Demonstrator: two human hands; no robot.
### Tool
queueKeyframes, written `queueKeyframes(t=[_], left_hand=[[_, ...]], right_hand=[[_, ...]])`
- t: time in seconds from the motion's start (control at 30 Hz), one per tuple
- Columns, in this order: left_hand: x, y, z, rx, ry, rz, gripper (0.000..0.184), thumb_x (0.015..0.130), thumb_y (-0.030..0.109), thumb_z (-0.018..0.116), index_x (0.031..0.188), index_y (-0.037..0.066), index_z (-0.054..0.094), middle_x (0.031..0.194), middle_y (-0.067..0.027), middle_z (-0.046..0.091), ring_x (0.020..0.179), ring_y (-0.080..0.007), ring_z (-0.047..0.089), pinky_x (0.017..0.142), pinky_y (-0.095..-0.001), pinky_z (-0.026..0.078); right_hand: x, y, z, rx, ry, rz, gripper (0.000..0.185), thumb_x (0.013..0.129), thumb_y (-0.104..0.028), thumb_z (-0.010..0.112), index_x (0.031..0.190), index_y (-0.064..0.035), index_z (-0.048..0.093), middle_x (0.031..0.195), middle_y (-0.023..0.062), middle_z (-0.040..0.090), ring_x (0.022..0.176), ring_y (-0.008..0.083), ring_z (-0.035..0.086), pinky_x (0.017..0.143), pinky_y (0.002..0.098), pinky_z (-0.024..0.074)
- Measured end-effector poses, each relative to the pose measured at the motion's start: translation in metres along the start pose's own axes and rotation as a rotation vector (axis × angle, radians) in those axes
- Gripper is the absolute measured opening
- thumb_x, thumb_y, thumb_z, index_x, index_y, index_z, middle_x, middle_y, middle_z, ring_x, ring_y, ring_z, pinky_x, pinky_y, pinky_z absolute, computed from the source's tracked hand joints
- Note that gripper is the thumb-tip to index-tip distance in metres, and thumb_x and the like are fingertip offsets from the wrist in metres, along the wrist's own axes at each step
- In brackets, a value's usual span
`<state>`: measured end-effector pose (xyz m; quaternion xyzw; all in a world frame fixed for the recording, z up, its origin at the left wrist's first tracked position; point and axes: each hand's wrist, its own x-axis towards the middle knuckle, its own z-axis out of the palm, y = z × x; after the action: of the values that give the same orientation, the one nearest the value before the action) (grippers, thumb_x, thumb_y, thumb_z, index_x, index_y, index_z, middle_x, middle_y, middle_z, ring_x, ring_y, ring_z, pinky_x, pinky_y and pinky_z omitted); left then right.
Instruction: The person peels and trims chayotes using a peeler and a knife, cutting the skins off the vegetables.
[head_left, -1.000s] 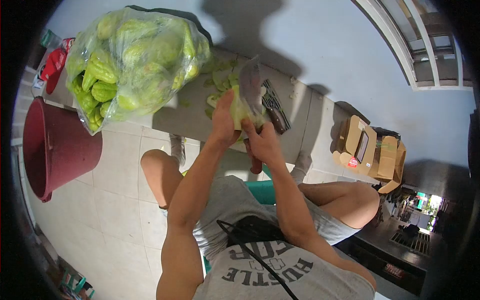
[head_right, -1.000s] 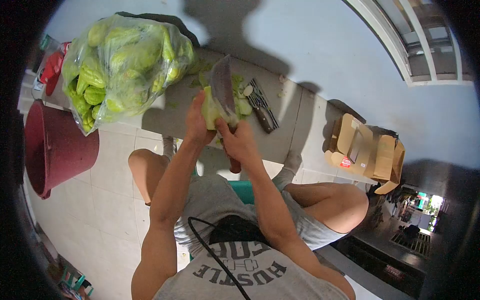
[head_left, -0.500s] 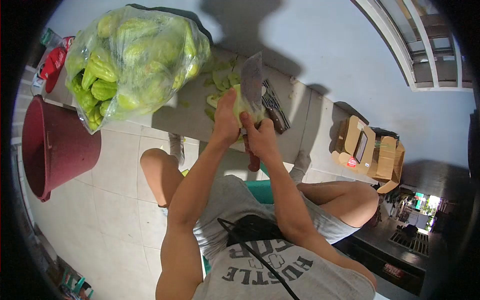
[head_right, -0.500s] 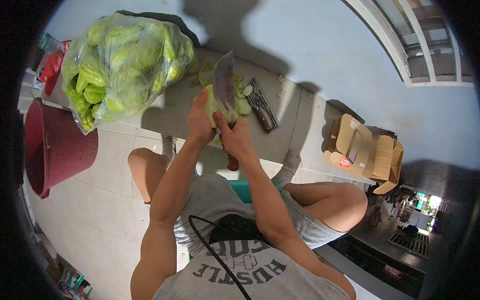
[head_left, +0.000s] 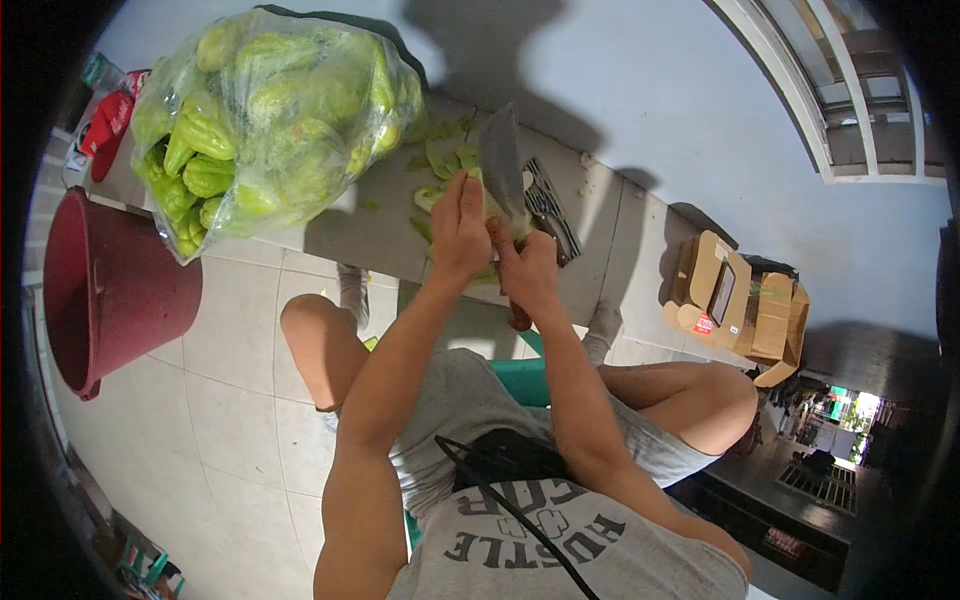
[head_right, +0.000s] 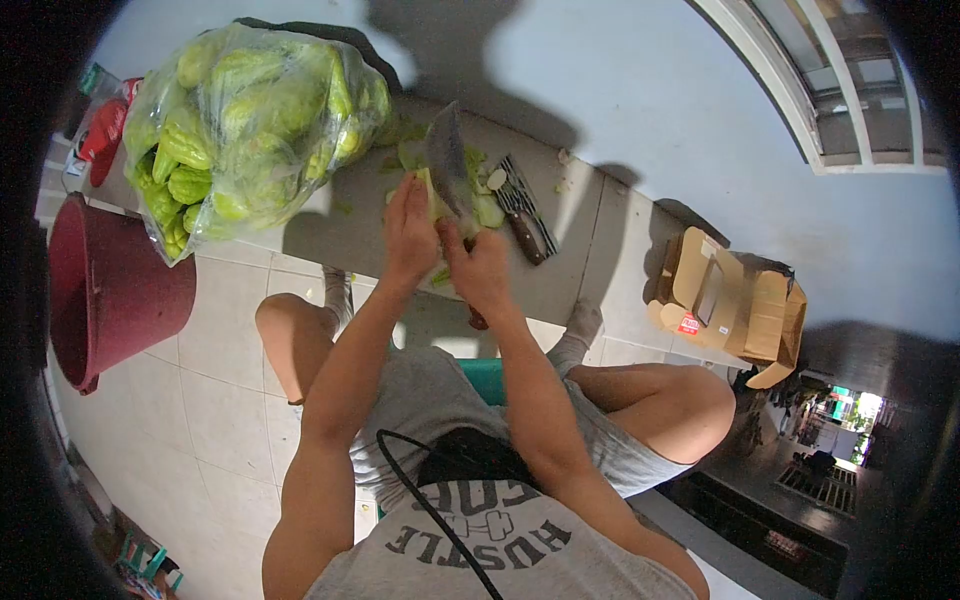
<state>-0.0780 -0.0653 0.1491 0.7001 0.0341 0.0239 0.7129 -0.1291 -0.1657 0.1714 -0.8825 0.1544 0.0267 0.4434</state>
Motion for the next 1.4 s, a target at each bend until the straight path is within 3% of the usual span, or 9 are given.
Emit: queueKeyframes(t=[0.17, 0.27, 0.33, 0.43, 0.63, 0.73, 0.93, 1.03, 1.4], left_hand=[[0.009, -0.026, 0.002, -0.077, -0.038, 0.021, 0.048, 0.101, 0.034, 0.039, 0.113, -0.009, 0.056, 0.095, -0.0176, 0.065, 0.088, -0.0315, 0.061, 0.081, -0.0383, 0.046], [0.029, -0.092, -0.002, 0.471, 0.202, 0.481, 0.044, 0.102, 0.035, 0.037, 0.106, -0.004, 0.057, 0.088, -0.0131, 0.062, 0.081, -0.0255, 0.061, 0.076, -0.037, 0.048], [0.035, -0.038, -0.028, -0.525, -0.336, -0.211, 0.041, 0.102, 0.038, 0.036, 0.107, 0.002, 0.057, 0.093, -0.013, 0.061, 0.083, -0.0249, 0.062, 0.077, -0.0382, 0.051], [0.032, -0.023, -0.025, -1.031, -0.418, -0.408, 0.036, 0.101, 0.04, 0.038, 0.108, 0.008, 0.053, 0.089, -0.01, 0.061, 0.08, -0.0257, 0.063, 0.074, -0.0415, 0.052], [0.031, -0.012, -0.029, -1.239, -0.416, -0.514, 0.043, 0.099, 0.046, 0.039, 0.109, 0.007, 0.055, 0.091, -0.0113, 0.061, 0.085, -0.0271, 0.063, 0.077, -0.0435, 0.052], [0.027, -0.005, -0.032, -1.134, -0.282, -0.496, 0.043, 0.102, 0.042, 0.032, 0.11, 0.006, 0.055, 0.093, -0.0116, 0.061, 0.086, -0.027, 0.063, 0.078, -0.0434, 0.053], [0.033, -0.006, -0.039, -1.065, -0.263, -0.41, 0.042, 0.102, 0.043, 0.033, 0.111, 0.007, 0.054, 0.095, -0.0113, 0.061, 0.091, -0.026, 0.062, 0.078, -0.0418, 0.053], [0.026, 0.007, -0.036, -1.025, -0.116, -0.352, 0.042, 0.103, 0.042, 0.03, 0.111, 0.008, 0.052, 0.095, -0.011, 0.061, 0.092, -0.0258, 0.062, 0.077, -0.0412, 0.053], [0.031, -0.016, -0.038, -0.909, -0.015, -0.078, 0.039, 0.102, 0.04, 0.029, 0.108, 0.008, 0.049, 0.092, -0.0136, 0.059, 0.084, -0.0247, 0.059, 0.072, -0.0398, 0.052]], right_hand=[[-0.001, -0.007, -0.01, 0.208, -0.008, 0.26, 0.051, 0.091, -0.048, 0.063, 0.079, -0.0001, 0.05, 0.052, 0.0039, 0.048, 0.039, 0.0154, 0.049, 0.035, 0.0332, 0.0407], [-0.003, -0.023, -0.039, 0.296, 0.002, 0.347, 0.051, 0.09, -0.049, 0.064, 0.077, -0.0017, 0.052, 0.051, 0.003, 0.049, 0.039, 0.0144, 0.049, 0.035, 0.0322, 0.0394], [-0.004, -0.021, -0.058, 0.354, 0.032, 0.379, 0.052, 0.09, -0.049, 0.064, 0.072, -0.0015, 0.056, 0.051, 0.0031, 0.051, 0.04, 0.0141, 0.05, 0.035, 0.032, 0.0385], [0.003, -0.015, -0.074, 0.678, -0.014, 0.194, 0.049, 0.086, -0.05, 0.069, 0.078, -0.0027, 0.056, 0.051, 0.0038, 0.051, 0.037, 0.0127, 0.048, 0.032, 0.0303, 0.0369], [0.039, 0.029, -0.053, -0.35, 0.362, -0.229, 0.042, 0.089, -0.037, 0.069, 0.082, 0.003, 0.058, 0.062, 0.0061, 0.059, 0.05, 0.0187, 0.057, 0.047, 0.0341, 0.0461], [0.017, 0.02, -0.044, -0.072, 0.13, 0.146, 0.044, 0.092, -0.039, 0.064, 0.081, 0.0025, 0.057, 0.062, 0.0059, 0.058, 0.052, 0.0163, 0.056, 0.049, 0.0345, 0.0463], [-0.022, 0.009, -0.014, -0.036, -0.334, 0.244, 0.042, 0.097, -0.035, 0.054, 0.092, 0.0062, 0.056, 0.081, 0.0208, 0.063, 0.068, 0.0324, 0.062, 0.062, 0.045, 0.0455], [-0.032, 0.008, 0.003, -0.212, -0.101, -0.184, 0.025, 0.097, -0.021, 0.054, 0.097, 0.0041, 0.052, 0.083, 0.0214, 0.062, 0.069, 0.0381, 0.062, 0.06, 0.0459, 0.0465], [-0.049, 0.009, 0.035, -0.487, 0.007, -0.368, 0.021, 0.085, -0.007, 0.06, 0.1, -0.0028, 0.046, 0.086, 0.0207, 0.058, 0.072, 0.0431, 0.062, 0.062, 0.0496, 0.0516]])
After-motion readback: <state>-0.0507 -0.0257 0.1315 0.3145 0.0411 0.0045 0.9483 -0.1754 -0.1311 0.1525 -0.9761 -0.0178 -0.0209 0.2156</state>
